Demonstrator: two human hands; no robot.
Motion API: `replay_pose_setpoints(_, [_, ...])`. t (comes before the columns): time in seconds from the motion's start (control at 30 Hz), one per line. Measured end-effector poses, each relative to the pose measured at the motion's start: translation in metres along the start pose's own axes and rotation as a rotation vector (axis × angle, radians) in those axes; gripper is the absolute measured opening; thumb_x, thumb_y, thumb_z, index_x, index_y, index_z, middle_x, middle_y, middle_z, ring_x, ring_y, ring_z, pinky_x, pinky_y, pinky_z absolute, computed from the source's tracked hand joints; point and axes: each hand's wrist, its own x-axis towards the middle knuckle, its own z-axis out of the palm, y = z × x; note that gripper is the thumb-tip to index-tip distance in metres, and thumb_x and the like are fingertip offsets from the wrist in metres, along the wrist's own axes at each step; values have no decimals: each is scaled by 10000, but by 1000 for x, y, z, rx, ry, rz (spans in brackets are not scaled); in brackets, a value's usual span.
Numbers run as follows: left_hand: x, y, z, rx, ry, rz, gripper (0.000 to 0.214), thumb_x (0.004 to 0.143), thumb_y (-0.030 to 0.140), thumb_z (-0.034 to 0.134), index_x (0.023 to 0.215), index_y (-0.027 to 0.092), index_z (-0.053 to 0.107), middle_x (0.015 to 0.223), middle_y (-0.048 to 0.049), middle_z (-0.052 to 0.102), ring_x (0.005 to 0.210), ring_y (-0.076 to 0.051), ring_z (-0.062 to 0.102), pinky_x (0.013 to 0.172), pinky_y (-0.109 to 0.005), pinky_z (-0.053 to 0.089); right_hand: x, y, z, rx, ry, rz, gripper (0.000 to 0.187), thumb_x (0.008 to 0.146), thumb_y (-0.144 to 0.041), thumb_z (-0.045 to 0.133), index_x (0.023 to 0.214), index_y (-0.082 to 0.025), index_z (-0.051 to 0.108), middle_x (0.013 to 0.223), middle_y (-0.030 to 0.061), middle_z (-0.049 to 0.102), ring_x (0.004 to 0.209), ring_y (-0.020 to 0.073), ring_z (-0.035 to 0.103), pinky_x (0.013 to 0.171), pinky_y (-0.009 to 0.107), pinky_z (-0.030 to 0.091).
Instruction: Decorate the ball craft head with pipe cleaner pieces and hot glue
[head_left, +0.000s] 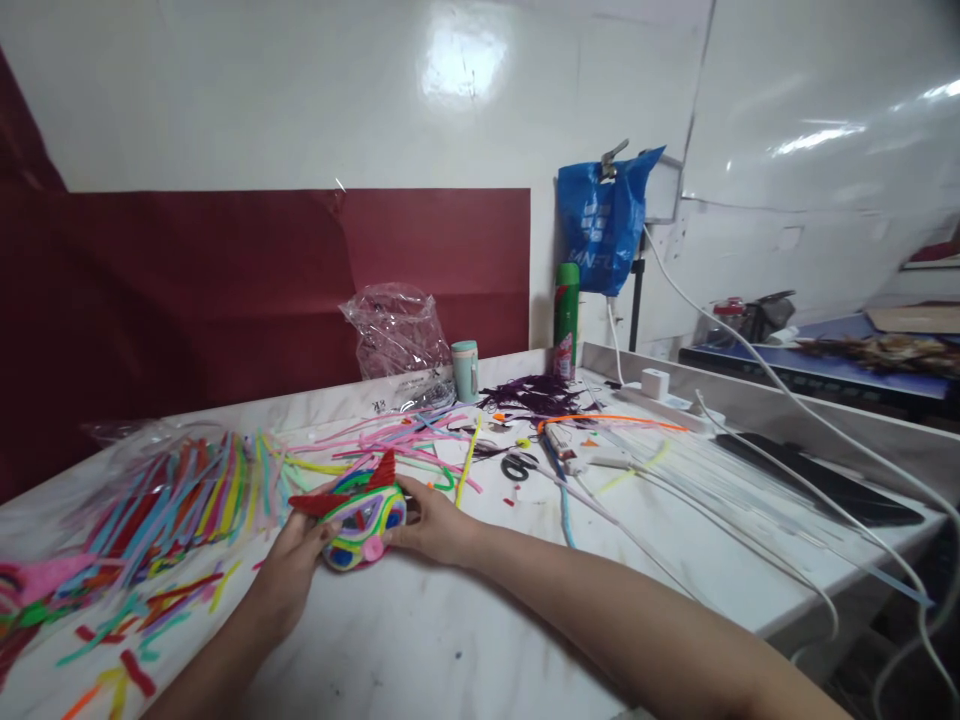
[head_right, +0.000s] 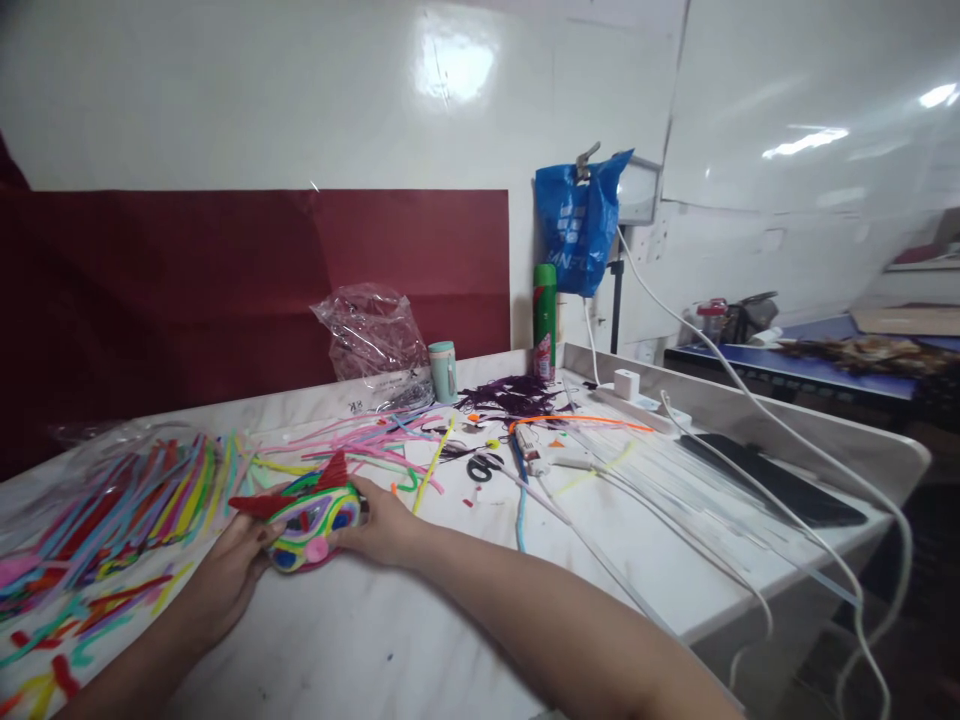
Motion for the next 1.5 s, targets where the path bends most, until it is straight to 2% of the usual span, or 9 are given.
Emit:
replay_pose_setpoints(0.17, [-1,-4,-3,-27,-53,57,540,637,306,730,1141,196,570,1154,-80,651,1100,-282,579,876,-351,497,-1,0,1,30,-21,-11,776,534,-414,842,1211,-208,524,1147,55,658,1032,254,629,927,414,486])
replay_pose_setpoints(0.33, [-4,-9,-4,-116,-95,72,532,610,248,736,1117,188,585,1192,-100,640,1139,-287,560,946,-380,458,-4,3,1,28,-62,-82,684,642,-414,785,1235,-208,511,1193,72,633,1067,236,605,951,412,465])
replay_pose_setpoints(0.5, [-4,-12,-4,-180,-105,73,519,633,199,694,1138,186,574,1188,-92,641,1146,-274,557,992,-393,416,-5,6,-2,5,-74,-57,673,688,-412,755,1274,-225,483,1242,85,596,1090,231,581,970,413,446])
replay_pose_setpoints(0.8, [0,-17,-2,-142,-82,116,529,639,181,696,1151,171,562,1202,-105,629,1150,-271,547,977,-395,414,-6,9,1,-46,-38,-30,702,672,-443,753,1275,-215,476,1156,86,631,1082,242,585,959,419,454])
replay_pose_setpoints(1.0, [0,-17,-3,-119,-70,133,398,627,184,663,1023,157,631,1208,-108,627,1141,-290,550,965,-401,419,-6,9,2,-94,-14,3,747,662,-421,763,1306,-213,447,1190,96,606,1079,249,579,930,424,470])
replay_pose_setpoints(1.2, [-4,-13,-2,-103,-34,151,324,636,170,637,959,155,647,1089,-89,677,1183,-290,518,988,-390,404,-7,6,4,-79,-19,-24,716,669,-428,755,1291,-211,477,1145,87,629,1078,251,576,907,414,487])
replay_pose_setpoints(1.5, [-2,-16,-2,-106,-103,158,509,694,287,716,1164,163,562,1169,-105,642,1151,-259,549,998,-392,408,-8,4,2,-76,-28,-18,707,671,-415,756,1285,-202,477,1133,87,643,1032,240,609,917,419,490])
